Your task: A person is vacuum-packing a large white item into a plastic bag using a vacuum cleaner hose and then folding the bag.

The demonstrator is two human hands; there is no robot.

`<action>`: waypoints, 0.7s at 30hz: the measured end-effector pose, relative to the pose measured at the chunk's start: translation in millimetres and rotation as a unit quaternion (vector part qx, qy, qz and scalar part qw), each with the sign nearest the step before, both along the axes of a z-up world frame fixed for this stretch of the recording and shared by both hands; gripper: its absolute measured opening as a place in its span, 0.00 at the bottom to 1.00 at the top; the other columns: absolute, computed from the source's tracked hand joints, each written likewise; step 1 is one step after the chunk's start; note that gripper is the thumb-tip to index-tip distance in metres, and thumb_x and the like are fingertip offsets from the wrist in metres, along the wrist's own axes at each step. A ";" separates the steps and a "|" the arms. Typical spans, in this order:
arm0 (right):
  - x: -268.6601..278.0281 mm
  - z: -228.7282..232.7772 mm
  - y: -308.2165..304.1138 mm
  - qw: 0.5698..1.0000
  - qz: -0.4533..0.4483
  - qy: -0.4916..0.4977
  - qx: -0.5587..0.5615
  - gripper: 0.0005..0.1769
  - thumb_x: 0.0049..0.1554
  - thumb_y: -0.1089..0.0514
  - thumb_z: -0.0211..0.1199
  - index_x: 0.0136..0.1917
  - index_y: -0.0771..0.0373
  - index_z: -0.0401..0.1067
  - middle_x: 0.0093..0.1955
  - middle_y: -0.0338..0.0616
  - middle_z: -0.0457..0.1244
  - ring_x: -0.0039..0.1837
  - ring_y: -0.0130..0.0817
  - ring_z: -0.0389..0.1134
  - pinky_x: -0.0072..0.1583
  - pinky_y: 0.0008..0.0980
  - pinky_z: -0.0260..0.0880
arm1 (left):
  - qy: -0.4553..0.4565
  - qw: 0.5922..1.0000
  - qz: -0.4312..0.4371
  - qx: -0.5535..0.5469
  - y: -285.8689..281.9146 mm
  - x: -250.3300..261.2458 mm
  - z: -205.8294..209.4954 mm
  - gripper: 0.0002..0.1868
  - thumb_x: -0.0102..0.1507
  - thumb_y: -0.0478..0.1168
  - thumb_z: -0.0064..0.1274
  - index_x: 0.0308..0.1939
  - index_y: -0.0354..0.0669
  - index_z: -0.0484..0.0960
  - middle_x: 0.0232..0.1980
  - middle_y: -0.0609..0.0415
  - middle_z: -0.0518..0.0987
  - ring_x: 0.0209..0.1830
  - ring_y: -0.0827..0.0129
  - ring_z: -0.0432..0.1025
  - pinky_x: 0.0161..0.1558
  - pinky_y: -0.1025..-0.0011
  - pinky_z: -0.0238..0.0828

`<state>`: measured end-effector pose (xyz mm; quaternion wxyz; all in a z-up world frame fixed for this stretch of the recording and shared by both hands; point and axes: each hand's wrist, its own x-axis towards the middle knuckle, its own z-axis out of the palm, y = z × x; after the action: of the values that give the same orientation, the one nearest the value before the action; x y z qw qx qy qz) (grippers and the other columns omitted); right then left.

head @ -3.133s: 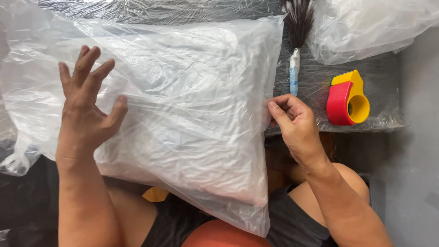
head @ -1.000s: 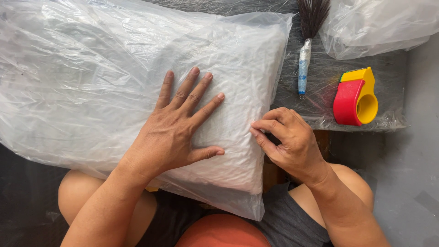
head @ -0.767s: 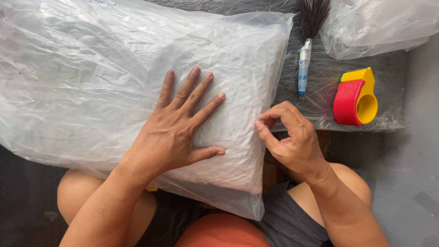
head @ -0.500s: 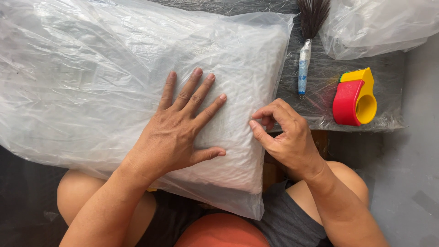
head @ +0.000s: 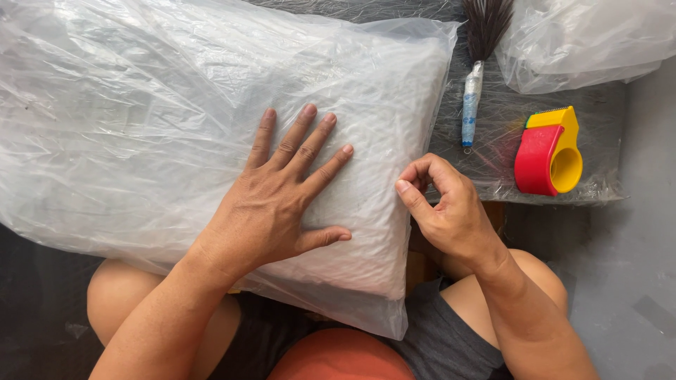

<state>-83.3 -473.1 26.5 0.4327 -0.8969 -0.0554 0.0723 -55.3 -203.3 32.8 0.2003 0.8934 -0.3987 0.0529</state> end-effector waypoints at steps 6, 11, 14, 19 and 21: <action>-2.0 4.0 -1.9 0.999 -0.013 0.042 -0.012 0.04 0.62 0.55 0.59 0.46 0.56 0.71 0.44 0.30 0.65 0.46 0.22 0.65 0.39 0.23 0.60 | 0.003 1.000 -0.002 -0.001 0.2 -0.1 -1.4 0.49 0.63 0.71 0.54 0.76 0.42 0.64 0.80 0.34 0.57 0.82 0.40 0.46 0.78 0.36 0.35; -3.5 3.9 -0.9 0.997 0.043 -0.042 -0.048 0.03 0.62 0.58 0.59 0.46 0.58 0.68 0.44 0.36 0.63 0.47 0.29 0.65 0.38 0.28 0.64 | 0.001 1.000 -0.006 0.009 0.3 0.1 -2.0 0.50 0.63 0.73 0.51 0.77 0.42 0.63 0.80 0.34 0.56 0.82 0.39 0.45 0.78 0.36 0.33; -2.3 4.0 -1.9 0.996 0.053 -0.063 -0.026 0.04 0.63 0.59 0.59 0.46 0.60 0.68 0.44 0.38 0.63 0.48 0.32 0.65 0.53 0.30 0.65 | -0.004 1.000 -0.006 0.010 0.6 -0.4 -1.3 0.50 0.63 0.72 0.53 0.77 0.42 0.64 0.80 0.34 0.56 0.82 0.39 0.46 0.78 0.36 0.34; 6.6 -12.8 -7.9 0.989 -0.071 -0.121 0.053 0.04 0.65 0.62 0.56 0.51 0.63 0.63 0.52 0.45 0.60 0.55 0.35 0.63 0.60 0.31 0.65 | -0.007 1.000 -0.007 0.017 0.5 -1.0 0.6 0.50 0.63 0.72 0.53 0.77 0.42 0.63 0.80 0.33 0.55 0.82 0.39 0.45 0.77 0.34 0.35; 18.1 -25.8 -19.9 0.986 -0.107 -0.113 0.058 0.15 0.64 0.57 0.59 0.59 0.63 0.59 0.58 0.48 0.59 0.61 0.36 0.64 0.61 0.31 0.67 | -0.010 1.000 -0.008 0.017 0.7 -1.0 1.1 0.50 0.63 0.72 0.53 0.77 0.42 0.63 0.80 0.33 0.55 0.82 0.38 0.45 0.77 0.34 0.35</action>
<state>-65.2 -493.0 0.7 0.4802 -0.8735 -0.0118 -0.0794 -56.2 -202.7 33.9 0.1814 0.8930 -0.4084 0.0530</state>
